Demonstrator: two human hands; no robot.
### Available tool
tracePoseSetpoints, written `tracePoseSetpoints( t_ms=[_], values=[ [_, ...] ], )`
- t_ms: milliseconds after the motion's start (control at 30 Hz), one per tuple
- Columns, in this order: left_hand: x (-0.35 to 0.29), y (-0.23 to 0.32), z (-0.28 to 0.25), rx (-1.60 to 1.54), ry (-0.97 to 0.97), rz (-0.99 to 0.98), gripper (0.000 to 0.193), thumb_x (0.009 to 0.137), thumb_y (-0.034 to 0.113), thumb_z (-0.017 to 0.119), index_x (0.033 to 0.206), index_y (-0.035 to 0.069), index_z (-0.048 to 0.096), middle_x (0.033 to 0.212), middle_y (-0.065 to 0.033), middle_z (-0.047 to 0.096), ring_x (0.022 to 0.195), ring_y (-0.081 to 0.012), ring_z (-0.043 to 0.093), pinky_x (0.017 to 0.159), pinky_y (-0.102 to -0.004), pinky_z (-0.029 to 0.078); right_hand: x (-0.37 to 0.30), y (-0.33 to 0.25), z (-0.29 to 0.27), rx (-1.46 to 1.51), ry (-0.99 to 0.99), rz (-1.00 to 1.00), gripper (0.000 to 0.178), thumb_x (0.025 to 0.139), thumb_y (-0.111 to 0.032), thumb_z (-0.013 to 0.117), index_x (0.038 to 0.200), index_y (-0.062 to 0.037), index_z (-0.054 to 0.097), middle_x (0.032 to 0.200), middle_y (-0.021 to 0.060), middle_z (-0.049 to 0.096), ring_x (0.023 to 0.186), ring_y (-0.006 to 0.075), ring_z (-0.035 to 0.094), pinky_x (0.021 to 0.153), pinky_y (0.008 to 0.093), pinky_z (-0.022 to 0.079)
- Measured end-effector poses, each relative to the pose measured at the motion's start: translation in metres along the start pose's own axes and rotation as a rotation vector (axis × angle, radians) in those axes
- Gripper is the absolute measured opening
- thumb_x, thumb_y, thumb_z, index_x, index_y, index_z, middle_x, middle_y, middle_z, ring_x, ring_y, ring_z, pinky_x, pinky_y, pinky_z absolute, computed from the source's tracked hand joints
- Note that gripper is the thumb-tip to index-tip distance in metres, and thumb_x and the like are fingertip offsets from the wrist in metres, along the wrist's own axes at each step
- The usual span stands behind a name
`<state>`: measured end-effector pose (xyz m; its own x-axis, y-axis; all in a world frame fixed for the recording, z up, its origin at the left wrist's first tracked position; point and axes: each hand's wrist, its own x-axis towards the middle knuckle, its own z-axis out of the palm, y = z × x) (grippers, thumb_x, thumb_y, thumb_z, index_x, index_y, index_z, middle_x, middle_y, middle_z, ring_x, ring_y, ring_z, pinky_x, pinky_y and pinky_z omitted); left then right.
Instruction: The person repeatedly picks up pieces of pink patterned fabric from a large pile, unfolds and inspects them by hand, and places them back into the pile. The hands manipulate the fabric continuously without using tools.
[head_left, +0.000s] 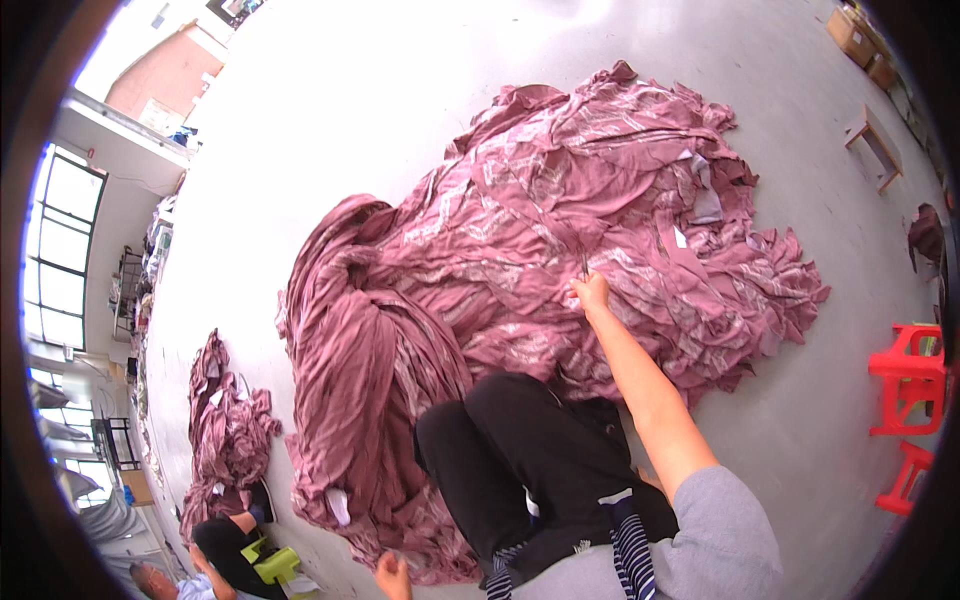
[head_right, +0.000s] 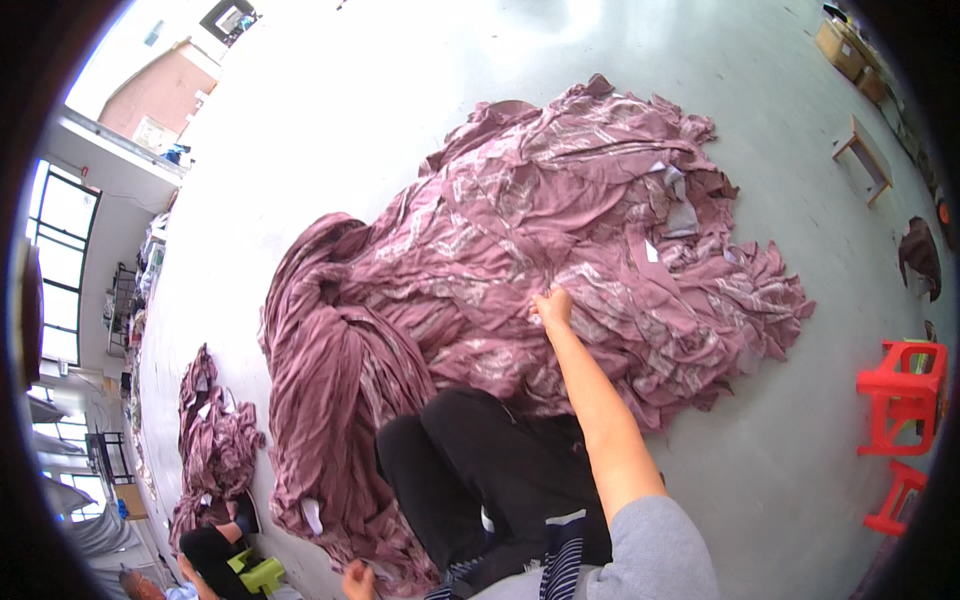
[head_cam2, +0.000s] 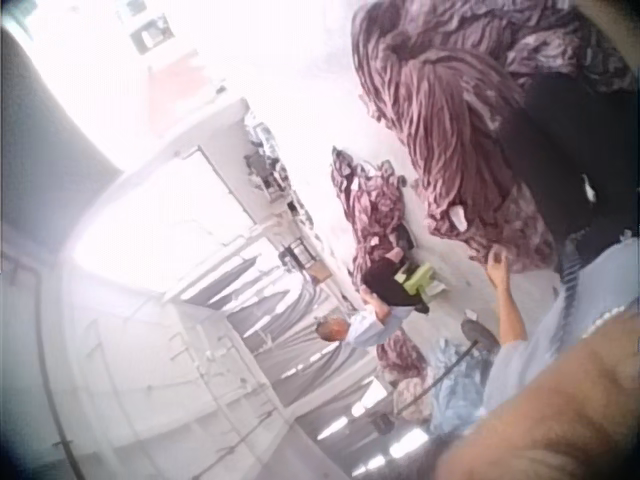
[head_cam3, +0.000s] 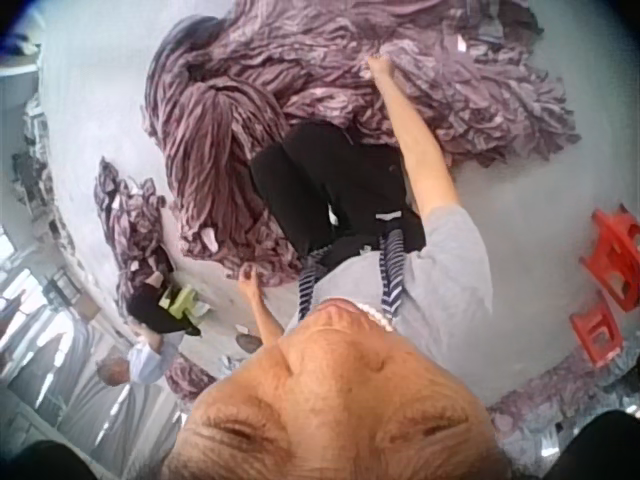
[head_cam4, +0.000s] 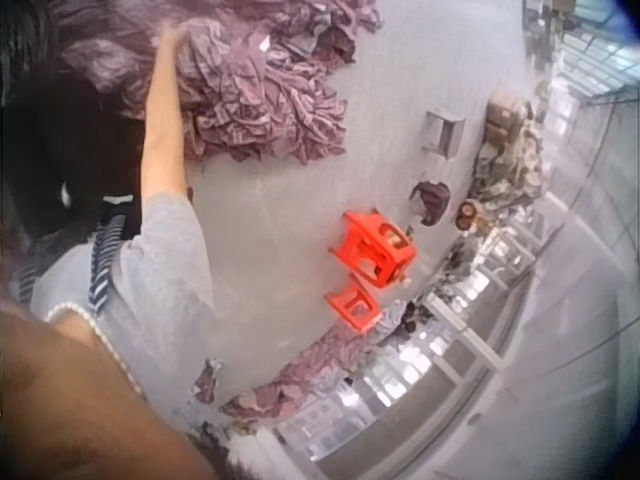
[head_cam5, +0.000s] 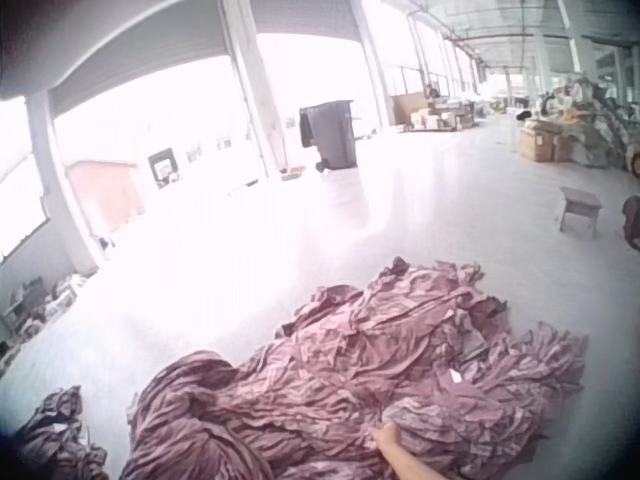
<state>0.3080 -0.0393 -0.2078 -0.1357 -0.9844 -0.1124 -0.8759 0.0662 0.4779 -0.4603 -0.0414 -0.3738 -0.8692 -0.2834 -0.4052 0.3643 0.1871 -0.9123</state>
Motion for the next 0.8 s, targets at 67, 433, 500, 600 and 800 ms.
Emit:
tracePoseSetpoints(
  t_ms=[67, 433, 500, 600, 800],
  values=[
    [-0.031, -0.023, 0.001, -0.075, -0.075, -0.145, 0.029, 0.079, 0.009, 0.071, 0.106, 0.002, 0.065, 0.09, -0.0065, 0.066, 0.08, -0.0131, 0.061, 0.072, -0.0267, 0.051, 0.008, -0.006, 0.014, -0.054, 0.122, 0.186, 0.022, 0.075, -0.004, 0.072, 0.083, 0.0063, 0.054, 0.067, 0.0109, 0.064, 0.05, 0.0185, 0.064, 0.037, 0.0309, 0.044],
    [-0.007, 0.02, 0.024, -0.217, -0.126, -0.371, 0.028, 0.082, 0.016, 0.07, 0.106, 0.003, 0.064, 0.097, -0.0095, 0.064, 0.086, -0.0173, 0.06, 0.072, -0.0319, 0.05, -0.023, -0.032, 0.027, 0.442, -0.209, 0.174, 0.019, 0.085, -0.015, 0.066, 0.075, -0.0073, 0.052, 0.065, -0.0002, 0.052, 0.047, 0.0093, 0.048, 0.035, 0.0258, 0.031],
    [0.019, 0.096, 0.037, -0.473, -0.058, -0.256, 0.016, 0.085, 0.004, 0.065, 0.101, -0.001, 0.064, 0.081, -0.0053, 0.066, 0.068, -0.0091, 0.061, 0.062, -0.0208, 0.049, -0.084, -0.079, -0.002, 0.428, -0.185, 0.123, 0.016, 0.086, -0.016, 0.066, 0.079, -0.0072, 0.054, 0.066, -0.0019, 0.052, 0.05, 0.0075, 0.047, 0.039, 0.0246, 0.034],
    [0.058, 0.208, 0.047, -0.588, -0.117, -0.195, 0.017, 0.088, 0.002, 0.062, 0.104, -0.001, 0.063, 0.085, -0.0063, 0.067, 0.069, -0.0093, 0.062, 0.06, -0.0188, 0.048, -0.159, -0.117, -0.062, 0.344, -0.109, -0.007, 0.014, 0.085, -0.015, 0.067, 0.088, -0.0064, 0.056, 0.071, -0.0039, 0.054, 0.055, 0.0045, 0.047, 0.045, 0.0215, 0.037],
    [0.03, 0.33, 0.075, -0.71, -0.519, 0.282, 0.036, 0.08, 0.014, 0.073, 0.11, -0.002, 0.061, 0.088, -0.0081, 0.068, 0.066, -0.0129, 0.063, 0.053, -0.0245, 0.048, -0.362, -0.166, -0.052, 0.023, -0.812, -0.502, 0.018, 0.085, -0.012, 0.067, 0.1, -0.0031, 0.06, 0.082, 0.0103, 0.062, 0.07, 0.0162, 0.061, 0.064, 0.03, 0.049]
  ],
)
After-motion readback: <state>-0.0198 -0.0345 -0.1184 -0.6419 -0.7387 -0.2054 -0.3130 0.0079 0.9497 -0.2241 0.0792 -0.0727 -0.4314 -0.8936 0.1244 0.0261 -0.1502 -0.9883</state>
